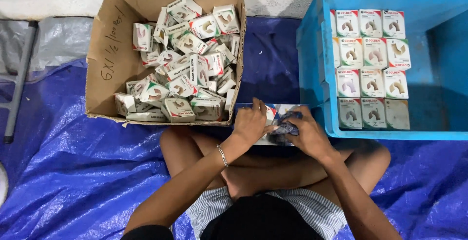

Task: Labeling small white boxes with blue stickers and sorting them into a blue plastic crate

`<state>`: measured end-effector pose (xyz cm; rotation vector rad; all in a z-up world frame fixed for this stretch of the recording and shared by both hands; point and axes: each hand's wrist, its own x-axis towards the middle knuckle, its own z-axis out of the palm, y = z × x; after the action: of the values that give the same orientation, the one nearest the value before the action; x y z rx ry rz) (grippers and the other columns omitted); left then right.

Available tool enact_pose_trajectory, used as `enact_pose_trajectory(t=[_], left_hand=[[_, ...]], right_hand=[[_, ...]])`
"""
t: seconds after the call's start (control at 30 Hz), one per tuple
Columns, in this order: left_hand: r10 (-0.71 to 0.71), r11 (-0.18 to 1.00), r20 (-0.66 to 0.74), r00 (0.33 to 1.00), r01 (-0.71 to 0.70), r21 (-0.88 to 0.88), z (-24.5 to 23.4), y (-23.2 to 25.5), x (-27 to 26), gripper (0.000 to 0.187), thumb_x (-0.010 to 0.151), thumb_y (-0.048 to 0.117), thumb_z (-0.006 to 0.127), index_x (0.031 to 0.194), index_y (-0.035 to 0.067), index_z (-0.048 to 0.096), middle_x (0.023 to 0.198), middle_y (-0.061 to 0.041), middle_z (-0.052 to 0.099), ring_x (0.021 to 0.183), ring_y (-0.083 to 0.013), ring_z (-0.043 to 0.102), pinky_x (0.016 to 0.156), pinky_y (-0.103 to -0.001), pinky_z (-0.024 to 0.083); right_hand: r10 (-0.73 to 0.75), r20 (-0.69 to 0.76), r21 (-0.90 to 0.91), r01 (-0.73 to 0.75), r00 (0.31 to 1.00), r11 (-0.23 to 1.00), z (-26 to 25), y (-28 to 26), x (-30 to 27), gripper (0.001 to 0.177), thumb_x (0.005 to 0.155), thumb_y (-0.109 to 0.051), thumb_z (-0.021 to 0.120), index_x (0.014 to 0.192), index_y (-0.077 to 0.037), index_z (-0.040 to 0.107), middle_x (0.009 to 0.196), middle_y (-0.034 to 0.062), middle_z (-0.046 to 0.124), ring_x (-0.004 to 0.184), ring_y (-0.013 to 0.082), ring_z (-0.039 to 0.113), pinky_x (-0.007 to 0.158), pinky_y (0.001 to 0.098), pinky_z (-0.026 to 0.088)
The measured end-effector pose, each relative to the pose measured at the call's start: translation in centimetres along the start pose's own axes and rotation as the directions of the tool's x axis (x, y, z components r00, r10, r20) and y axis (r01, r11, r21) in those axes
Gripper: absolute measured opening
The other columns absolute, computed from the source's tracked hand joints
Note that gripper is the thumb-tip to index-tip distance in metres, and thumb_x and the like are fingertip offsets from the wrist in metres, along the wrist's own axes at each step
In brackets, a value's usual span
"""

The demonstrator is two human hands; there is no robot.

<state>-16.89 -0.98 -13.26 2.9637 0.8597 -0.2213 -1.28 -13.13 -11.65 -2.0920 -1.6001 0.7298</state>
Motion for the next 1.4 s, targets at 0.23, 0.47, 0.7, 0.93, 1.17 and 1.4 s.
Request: enact_pose_trajectory(t=[0.23, 0.47, 0.7, 0.93, 1.17, 1.4], left_hand=[[0.230, 0.960, 0.073, 0.970, -0.239, 0.146, -1.5, -3.2, 0.2, 0.118, 0.051, 0.065, 0.087, 0.144, 0.004, 0.045, 0.143, -0.017, 0.050, 0.123, -0.0396, 0.052, 0.099, -0.057, 0.038], [0.295, 0.949, -0.057, 0.954, -0.286, 0.129, -3.3, -3.2, -1.2, 0.097, 0.056, 0.060, 0.086, 0.131, 0.004, 0.060, 0.119, -0.015, 0.068, 0.131, -0.0367, 0.045, 0.114, -0.065, 0.019], [0.181, 0.969, -0.088, 0.980, -0.162, 0.186, -3.3, -4.2, -1.3, 0.093, 0.055, 0.076, 0.077, 0.121, 0.011, 0.070, 0.152, -0.017, 0.043, 0.149, -0.0426, 0.014, 0.112, -0.077, -0.005], [0.194, 0.968, -0.055, 0.979, -0.182, 0.172, -3.0, -4.6, -1.6, 0.097, 0.059, 0.080, 0.069, 0.130, 0.015, 0.064, 0.159, -0.015, 0.034, 0.151, -0.0382, 0.009, 0.115, -0.072, -0.010], [0.274, 0.961, -0.075, 0.959, -0.271, 0.048, -2.0, -5.4, -0.9, 0.095, 0.055, 0.079, 0.073, 0.125, 0.015, 0.066, 0.156, -0.015, 0.038, 0.151, -0.0380, 0.012, 0.115, -0.070, 0.000], [0.260, 0.965, -0.043, 0.965, -0.257, 0.054, -2.3, -5.2, -1.2, 0.092, 0.058, 0.077, 0.071, 0.127, 0.016, 0.066, 0.157, -0.013, 0.038, 0.151, -0.0368, 0.012, 0.114, -0.065, 0.006]], right_hand=[[0.135, -0.035, 0.063, -0.133, 0.990, 0.989, -2.2, -3.0, -0.6, 0.046, 0.089, -0.011, 0.066, 0.133, -0.007, 0.054, 0.114, 0.0233, 0.061, 0.103, 0.0411, 0.065, 0.082, 0.0506, 0.056], [-0.153, -0.324, 0.065, 0.184, 0.933, 0.981, -1.6, -4.0, 1.0, 0.035, 0.088, -0.003, 0.070, 0.122, -0.010, 0.063, 0.105, 0.0174, 0.066, 0.098, 0.0381, 0.067, 0.078, 0.0455, 0.056], [-0.366, -0.410, -0.131, 0.343, 0.835, 0.930, 3.9, -1.8, 3.4, 0.039, 0.081, -0.001, 0.071, 0.118, -0.011, 0.068, 0.120, 0.0161, 0.055, 0.110, 0.0449, 0.059, 0.084, 0.0547, 0.052], [-0.394, -0.419, -0.222, 0.328, 0.818, 0.918, 7.4, -3.5, -0.5, 0.038, 0.092, -0.024, 0.067, 0.125, -0.007, 0.065, 0.129, 0.0120, 0.060, 0.122, 0.0406, 0.050, 0.099, 0.0530, 0.039], [-0.363, -0.484, -0.174, 0.319, 0.796, 0.931, 6.1, -0.7, -1.6, 0.026, 0.090, -0.023, 0.072, 0.114, -0.015, 0.070, 0.122, 0.0044, 0.068, 0.119, 0.0325, 0.061, 0.102, 0.0527, 0.040], [-0.280, -0.554, -0.043, 0.309, 0.784, 0.950, 5.3, -1.6, 1.8, 0.054, 0.092, -0.008, 0.072, 0.139, 0.002, 0.047, 0.127, 0.0273, 0.057, 0.117, 0.0508, 0.056, 0.105, 0.0604, 0.039]])
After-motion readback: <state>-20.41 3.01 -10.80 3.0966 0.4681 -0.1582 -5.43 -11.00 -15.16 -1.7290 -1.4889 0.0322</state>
